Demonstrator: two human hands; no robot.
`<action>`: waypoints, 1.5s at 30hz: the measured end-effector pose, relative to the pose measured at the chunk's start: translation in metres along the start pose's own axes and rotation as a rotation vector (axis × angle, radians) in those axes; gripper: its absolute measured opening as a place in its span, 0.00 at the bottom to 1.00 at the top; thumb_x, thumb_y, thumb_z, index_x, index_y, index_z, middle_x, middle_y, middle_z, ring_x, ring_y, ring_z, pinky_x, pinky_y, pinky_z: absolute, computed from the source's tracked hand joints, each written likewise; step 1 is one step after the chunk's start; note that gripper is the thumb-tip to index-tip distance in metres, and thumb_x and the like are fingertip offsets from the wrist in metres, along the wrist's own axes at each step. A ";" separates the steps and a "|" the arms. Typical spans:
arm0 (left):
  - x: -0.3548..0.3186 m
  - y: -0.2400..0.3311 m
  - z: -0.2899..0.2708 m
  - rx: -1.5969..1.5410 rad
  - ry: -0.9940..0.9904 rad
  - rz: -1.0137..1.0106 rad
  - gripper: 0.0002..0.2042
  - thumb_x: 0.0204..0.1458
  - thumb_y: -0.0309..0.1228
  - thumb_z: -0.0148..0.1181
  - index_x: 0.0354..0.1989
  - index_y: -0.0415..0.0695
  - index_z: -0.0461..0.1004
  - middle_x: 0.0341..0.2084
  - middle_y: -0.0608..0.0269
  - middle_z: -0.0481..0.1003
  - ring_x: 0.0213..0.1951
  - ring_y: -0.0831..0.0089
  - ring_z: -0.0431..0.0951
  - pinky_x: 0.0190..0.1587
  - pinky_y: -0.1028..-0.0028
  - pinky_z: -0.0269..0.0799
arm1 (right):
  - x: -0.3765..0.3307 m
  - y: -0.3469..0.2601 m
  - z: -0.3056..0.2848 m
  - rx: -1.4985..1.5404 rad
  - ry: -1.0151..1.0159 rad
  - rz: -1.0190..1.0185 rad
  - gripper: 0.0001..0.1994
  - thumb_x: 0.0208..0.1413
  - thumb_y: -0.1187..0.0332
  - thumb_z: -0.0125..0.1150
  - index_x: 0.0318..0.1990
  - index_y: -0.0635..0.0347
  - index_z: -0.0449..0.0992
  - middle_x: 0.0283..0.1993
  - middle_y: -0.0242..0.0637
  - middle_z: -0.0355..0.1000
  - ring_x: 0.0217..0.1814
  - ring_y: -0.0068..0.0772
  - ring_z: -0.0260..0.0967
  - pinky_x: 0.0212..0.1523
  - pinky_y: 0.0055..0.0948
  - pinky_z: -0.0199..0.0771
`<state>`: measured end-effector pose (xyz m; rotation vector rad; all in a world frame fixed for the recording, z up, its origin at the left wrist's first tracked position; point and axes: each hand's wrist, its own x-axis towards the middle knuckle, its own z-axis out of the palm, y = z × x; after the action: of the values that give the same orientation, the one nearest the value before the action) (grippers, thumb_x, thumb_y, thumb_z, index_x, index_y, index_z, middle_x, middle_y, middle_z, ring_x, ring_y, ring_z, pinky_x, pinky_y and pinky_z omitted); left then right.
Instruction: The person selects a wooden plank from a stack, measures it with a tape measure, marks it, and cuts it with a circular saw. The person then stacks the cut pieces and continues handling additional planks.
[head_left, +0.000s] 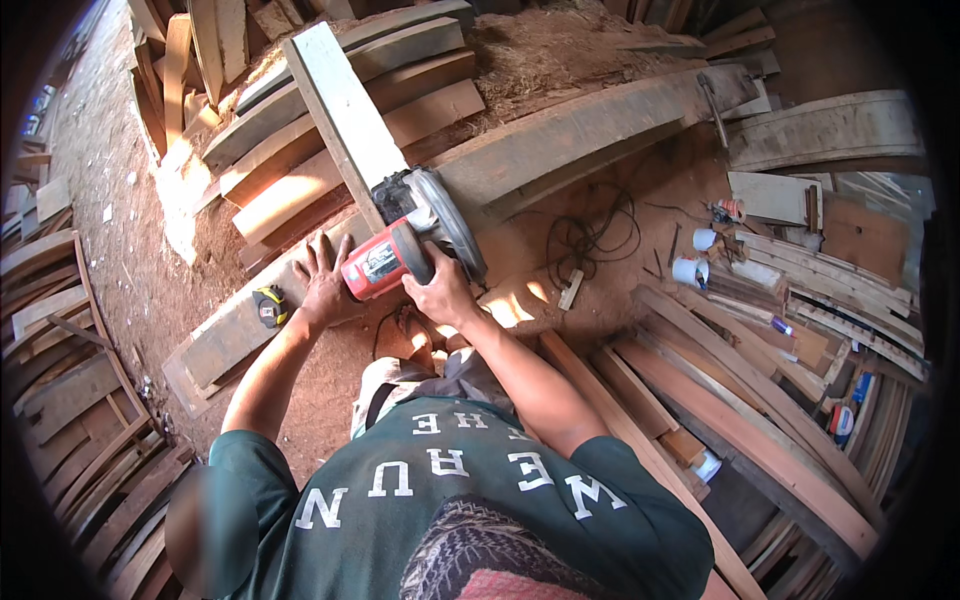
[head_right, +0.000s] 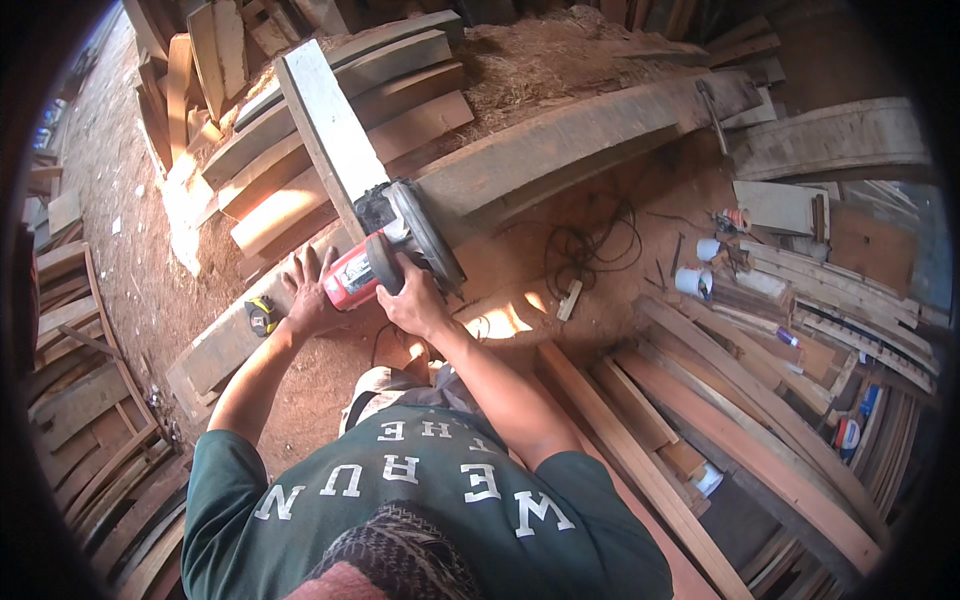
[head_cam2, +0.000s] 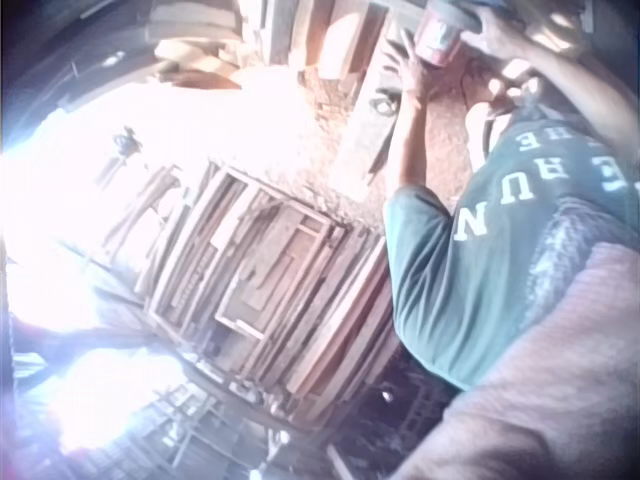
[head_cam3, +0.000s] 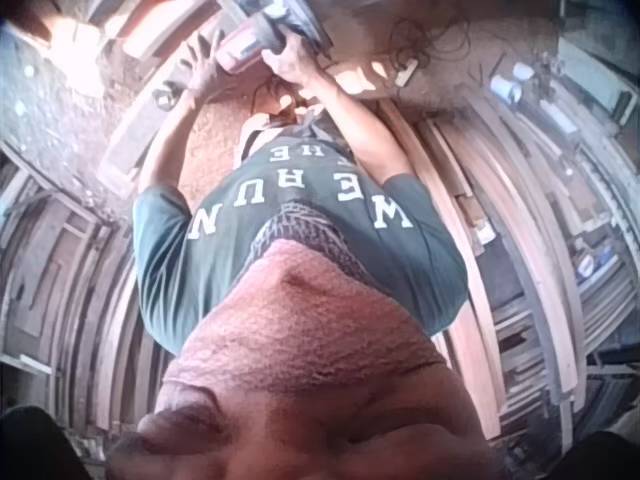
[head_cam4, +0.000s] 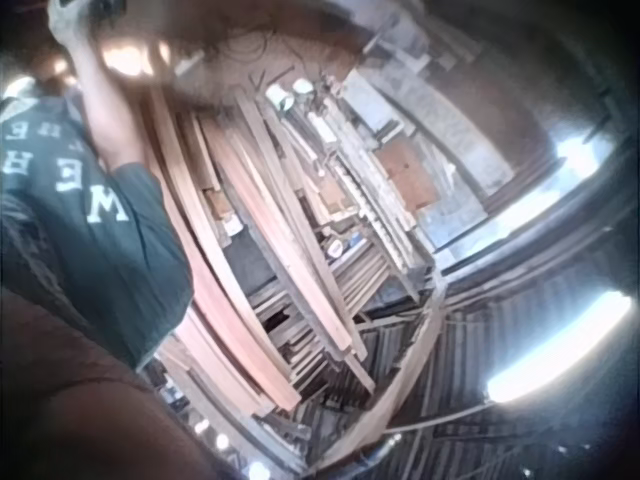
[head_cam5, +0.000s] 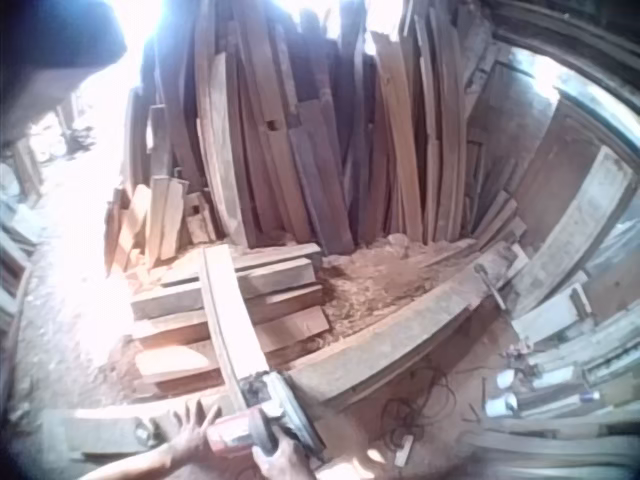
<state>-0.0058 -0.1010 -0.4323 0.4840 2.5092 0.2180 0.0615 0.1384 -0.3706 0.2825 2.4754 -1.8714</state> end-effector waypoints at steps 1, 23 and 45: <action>0.000 0.001 -0.001 0.005 0.004 -0.002 0.67 0.30 0.52 0.80 0.80 0.56 0.39 0.76 0.33 0.31 0.75 0.27 0.26 0.65 0.20 0.31 | 0.002 0.000 0.001 0.013 -0.006 0.005 0.13 0.54 0.71 0.66 0.44 0.65 0.73 0.32 0.48 0.75 0.32 0.43 0.73 0.38 0.39 0.73; -0.006 0.008 -0.011 0.034 0.004 0.034 0.66 0.22 0.49 0.84 0.77 0.62 0.51 0.76 0.36 0.30 0.74 0.25 0.25 0.64 0.18 0.32 | 0.050 -0.001 0.010 0.076 -0.042 -0.030 0.18 0.53 0.72 0.64 0.52 0.67 0.74 0.42 0.53 0.79 0.45 0.47 0.78 0.51 0.40 0.76; -0.010 -0.007 0.006 -0.016 0.107 0.070 0.72 0.19 0.45 0.85 0.79 0.54 0.43 0.77 0.37 0.30 0.75 0.28 0.26 0.66 0.21 0.30 | 0.026 -0.044 -0.013 -0.015 0.201 -0.099 0.14 0.54 0.71 0.65 0.47 0.66 0.76 0.36 0.54 0.78 0.38 0.50 0.80 0.42 0.41 0.77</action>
<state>0.0031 -0.1110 -0.4342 0.5681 2.5946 0.2978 0.0296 0.1423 -0.3281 0.3715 2.6781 -1.9508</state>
